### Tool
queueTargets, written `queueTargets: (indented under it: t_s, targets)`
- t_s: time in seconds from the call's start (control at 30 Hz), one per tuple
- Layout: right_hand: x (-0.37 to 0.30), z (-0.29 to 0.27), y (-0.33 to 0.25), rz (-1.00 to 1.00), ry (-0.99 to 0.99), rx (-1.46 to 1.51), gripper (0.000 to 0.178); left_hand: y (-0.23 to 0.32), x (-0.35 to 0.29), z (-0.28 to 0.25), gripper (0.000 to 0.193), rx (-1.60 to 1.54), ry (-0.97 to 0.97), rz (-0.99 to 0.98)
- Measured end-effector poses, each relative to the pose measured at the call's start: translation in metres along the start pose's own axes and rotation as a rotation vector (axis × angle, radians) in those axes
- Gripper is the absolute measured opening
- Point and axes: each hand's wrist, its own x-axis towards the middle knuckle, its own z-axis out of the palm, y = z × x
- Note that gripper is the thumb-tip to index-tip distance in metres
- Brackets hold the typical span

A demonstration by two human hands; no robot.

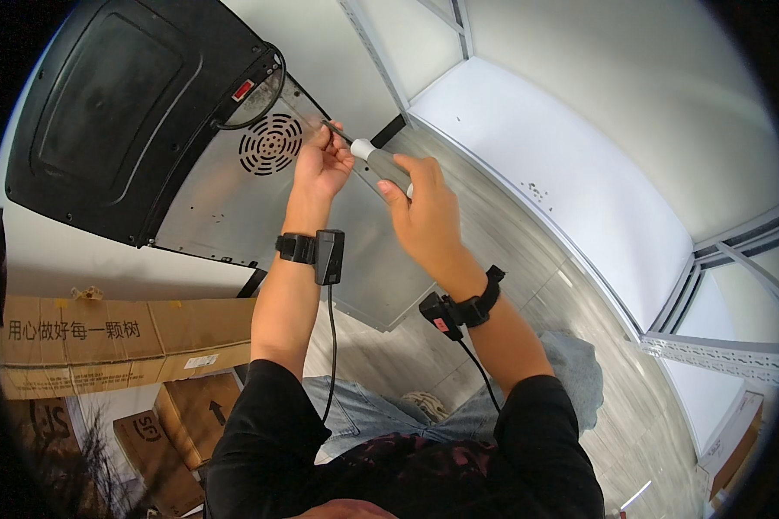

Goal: The person uses a screwdriver to remove screws from the back panel of a black electronic device mounted on a wall. After removing the screws, they detach the metal back panel, exposing the internal components.

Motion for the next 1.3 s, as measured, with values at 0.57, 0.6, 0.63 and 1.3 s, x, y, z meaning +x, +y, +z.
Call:
queueTargets:
  t_s: [0.57, 0.6, 0.63, 1.3]
  targets:
    - [0.005, -0.001, -0.003, 0.091, -0.003, -0.004, 0.045, 0.0, -0.006, 0.011, 0.019, -0.065, 0.067, -0.006]
    - [0.005, -0.001, -0.002, 0.074, 0.0, -0.011, 0.046, 0.0, -0.006, 0.013, 0.019, -0.081, 0.077, -0.014]
    - [0.005, -0.001, -0.002, 0.093, -0.017, -0.007, 0.046, 0.0, -0.006, 0.012, 0.019, -0.083, 0.076, -0.013]
    - [0.011, -0.028, -0.007, 0.179, -0.044, 0.044, 0.034, 0.003, -0.002, 0.024, 0.01, -0.212, 0.193, -0.018]
